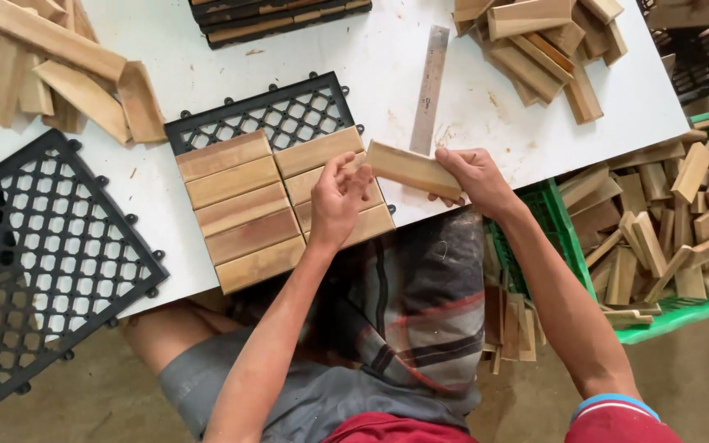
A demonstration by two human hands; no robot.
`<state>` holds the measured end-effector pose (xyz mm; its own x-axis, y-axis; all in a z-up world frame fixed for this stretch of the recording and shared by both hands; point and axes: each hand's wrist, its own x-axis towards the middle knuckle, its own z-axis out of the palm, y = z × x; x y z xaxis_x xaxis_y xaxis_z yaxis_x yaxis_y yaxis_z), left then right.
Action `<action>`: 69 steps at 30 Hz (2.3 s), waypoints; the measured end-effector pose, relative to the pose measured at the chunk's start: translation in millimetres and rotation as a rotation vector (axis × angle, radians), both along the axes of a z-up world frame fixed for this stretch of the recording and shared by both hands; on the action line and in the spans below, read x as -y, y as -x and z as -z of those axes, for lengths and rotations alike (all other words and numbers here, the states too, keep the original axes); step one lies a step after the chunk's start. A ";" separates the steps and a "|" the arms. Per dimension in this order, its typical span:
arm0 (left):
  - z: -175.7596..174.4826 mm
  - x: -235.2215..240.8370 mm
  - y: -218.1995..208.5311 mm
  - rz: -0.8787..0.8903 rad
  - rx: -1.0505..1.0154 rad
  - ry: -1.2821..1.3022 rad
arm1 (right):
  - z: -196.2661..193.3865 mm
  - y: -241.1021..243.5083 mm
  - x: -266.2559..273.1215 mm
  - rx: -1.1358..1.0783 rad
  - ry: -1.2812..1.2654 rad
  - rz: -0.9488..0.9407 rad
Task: Assembling modular wooden floor tiles by manually placing wood slats into a plastic interlocking grid.
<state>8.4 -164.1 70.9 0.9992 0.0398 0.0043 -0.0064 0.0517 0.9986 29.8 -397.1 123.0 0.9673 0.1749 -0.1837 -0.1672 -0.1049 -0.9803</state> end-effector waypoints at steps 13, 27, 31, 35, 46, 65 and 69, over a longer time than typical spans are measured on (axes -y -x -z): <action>7.3 -8.1 5.5 0.018 -0.080 0.123 | 52.8 -3.6 -26.1 0.807 0.986 0.089; 8.9 -21.8 11.0 -0.185 -0.070 0.254 | 35.8 -2.1 -11.4 0.286 0.400 0.260; 15.2 -16.7 3.7 -0.168 -0.143 0.359 | 46.3 -8.4 -34.2 0.198 0.032 0.178; 18.4 -35.0 -8.4 -0.226 -0.098 0.255 | 60.3 -32.4 -58.3 0.186 -0.052 0.192; 69.6 -110.1 -60.0 -0.387 0.360 -1.127 | 136.1 -98.8 -126.5 0.492 0.754 0.197; 75.4 -105.2 -62.8 -0.151 0.367 -1.184 | 133.3 -98.1 -126.2 0.515 0.338 0.428; 72.0 -103.7 -61.6 -0.100 0.403 -1.183 | 93.4 -77.6 -147.0 0.548 0.690 0.126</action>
